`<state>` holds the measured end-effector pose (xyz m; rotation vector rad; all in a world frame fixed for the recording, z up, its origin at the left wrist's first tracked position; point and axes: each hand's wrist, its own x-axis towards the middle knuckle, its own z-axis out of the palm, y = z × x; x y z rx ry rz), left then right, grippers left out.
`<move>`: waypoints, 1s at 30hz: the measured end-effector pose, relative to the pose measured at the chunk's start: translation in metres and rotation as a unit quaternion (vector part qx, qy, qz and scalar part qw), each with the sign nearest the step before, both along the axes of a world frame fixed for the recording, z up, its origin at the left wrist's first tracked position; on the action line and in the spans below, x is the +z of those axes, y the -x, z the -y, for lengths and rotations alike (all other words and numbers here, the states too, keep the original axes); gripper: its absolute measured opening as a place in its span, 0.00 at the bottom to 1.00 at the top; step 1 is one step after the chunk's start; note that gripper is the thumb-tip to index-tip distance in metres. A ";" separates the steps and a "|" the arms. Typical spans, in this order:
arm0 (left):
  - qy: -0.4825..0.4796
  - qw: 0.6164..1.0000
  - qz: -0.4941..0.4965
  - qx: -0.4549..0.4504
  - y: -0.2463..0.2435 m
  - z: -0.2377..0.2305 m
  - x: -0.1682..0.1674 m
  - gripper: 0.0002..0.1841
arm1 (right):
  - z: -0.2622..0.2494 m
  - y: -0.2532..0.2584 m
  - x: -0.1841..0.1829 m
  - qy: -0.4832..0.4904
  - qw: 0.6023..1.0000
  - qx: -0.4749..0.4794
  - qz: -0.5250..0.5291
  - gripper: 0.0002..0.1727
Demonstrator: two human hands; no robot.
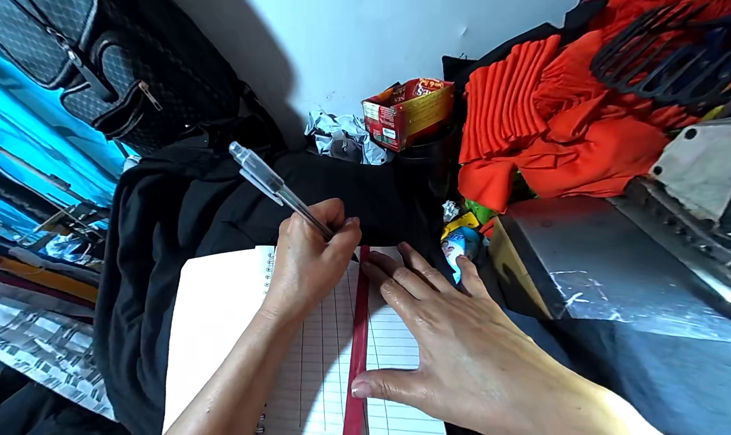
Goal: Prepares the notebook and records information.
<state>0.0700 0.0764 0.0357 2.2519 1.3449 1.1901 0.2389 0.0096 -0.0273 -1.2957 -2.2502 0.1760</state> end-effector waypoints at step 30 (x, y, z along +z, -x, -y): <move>-0.018 0.999 -0.010 0.025 -0.004 0.004 -0.001 0.17 | -0.012 -0.020 0.004 0.036 0.997 0.067 0.001 0.65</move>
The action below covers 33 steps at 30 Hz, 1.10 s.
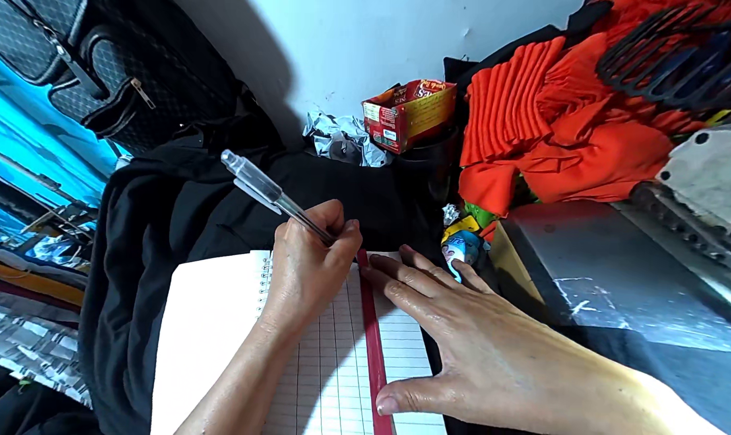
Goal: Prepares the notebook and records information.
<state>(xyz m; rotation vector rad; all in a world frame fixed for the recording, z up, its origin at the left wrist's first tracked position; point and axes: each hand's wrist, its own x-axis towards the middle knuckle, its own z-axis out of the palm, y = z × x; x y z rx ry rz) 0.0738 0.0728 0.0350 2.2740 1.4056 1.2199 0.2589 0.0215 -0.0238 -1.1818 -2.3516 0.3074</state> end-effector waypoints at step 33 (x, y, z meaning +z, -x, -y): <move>-0.119 0.933 0.337 -0.033 0.096 0.095 0.045 0.20 | -0.013 -0.017 0.005 0.054 0.997 0.060 0.011 0.65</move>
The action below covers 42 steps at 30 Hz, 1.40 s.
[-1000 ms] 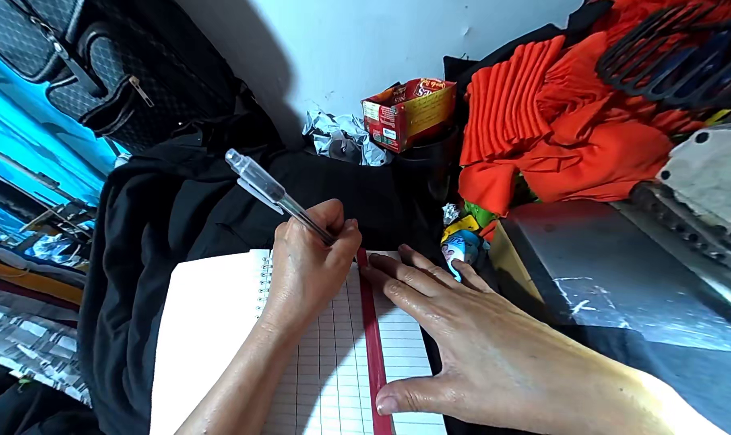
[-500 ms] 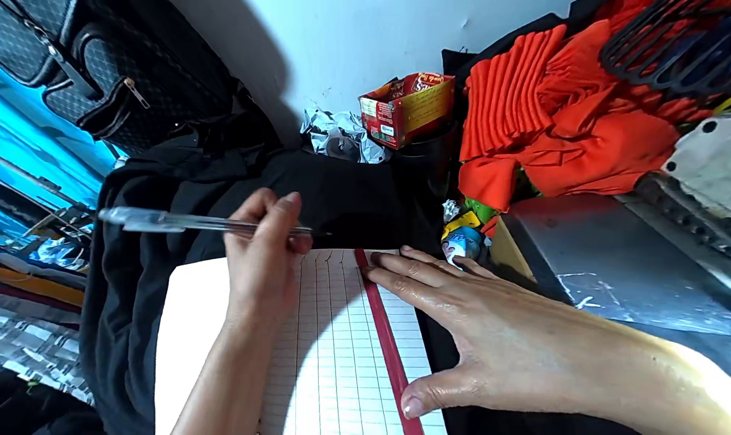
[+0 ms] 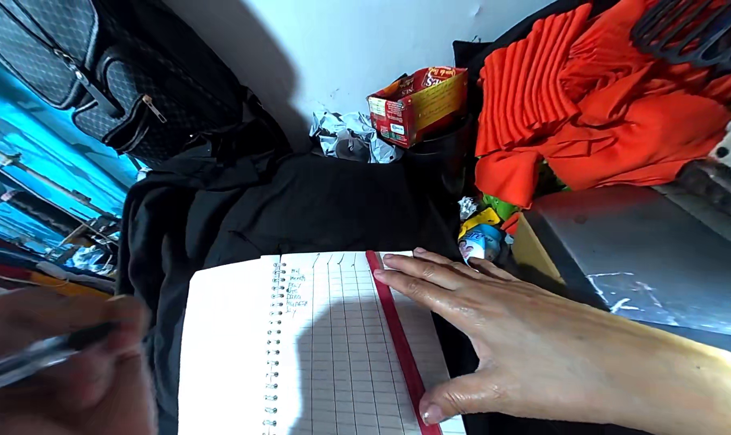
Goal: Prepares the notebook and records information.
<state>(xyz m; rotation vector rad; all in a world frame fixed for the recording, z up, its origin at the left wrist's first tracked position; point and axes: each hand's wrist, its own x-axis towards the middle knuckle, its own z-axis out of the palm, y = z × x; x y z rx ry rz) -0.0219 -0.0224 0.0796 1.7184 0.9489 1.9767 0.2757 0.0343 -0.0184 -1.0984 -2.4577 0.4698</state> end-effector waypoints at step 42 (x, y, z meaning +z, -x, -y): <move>0.072 0.940 -0.324 0.079 -0.098 -0.096 -0.056 0.16 | 0.004 0.007 0.018 0.078 0.995 -0.025 0.054 0.64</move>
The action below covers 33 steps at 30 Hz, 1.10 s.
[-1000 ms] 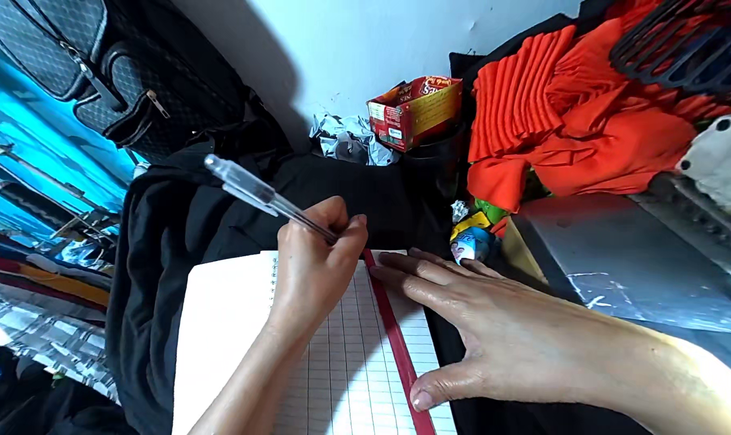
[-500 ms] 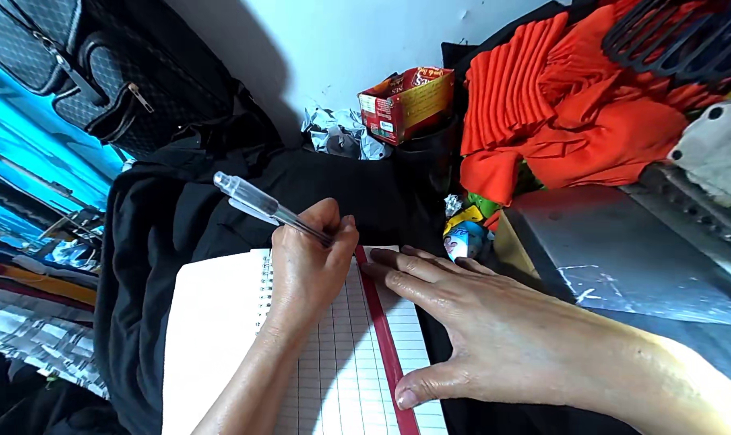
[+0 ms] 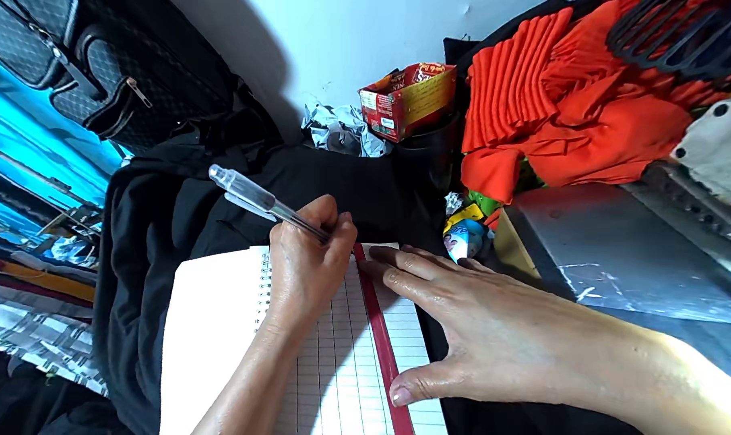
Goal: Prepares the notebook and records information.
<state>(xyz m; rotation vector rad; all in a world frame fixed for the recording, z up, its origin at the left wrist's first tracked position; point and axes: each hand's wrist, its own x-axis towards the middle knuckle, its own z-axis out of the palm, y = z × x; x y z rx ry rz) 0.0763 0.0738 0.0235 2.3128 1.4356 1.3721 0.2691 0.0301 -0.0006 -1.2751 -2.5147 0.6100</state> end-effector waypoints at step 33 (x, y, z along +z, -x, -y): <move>0.052 0.997 -0.028 -0.038 0.006 -0.008 0.013 0.16 | 0.016 0.021 -0.002 -0.014 0.997 -0.077 -0.021 0.65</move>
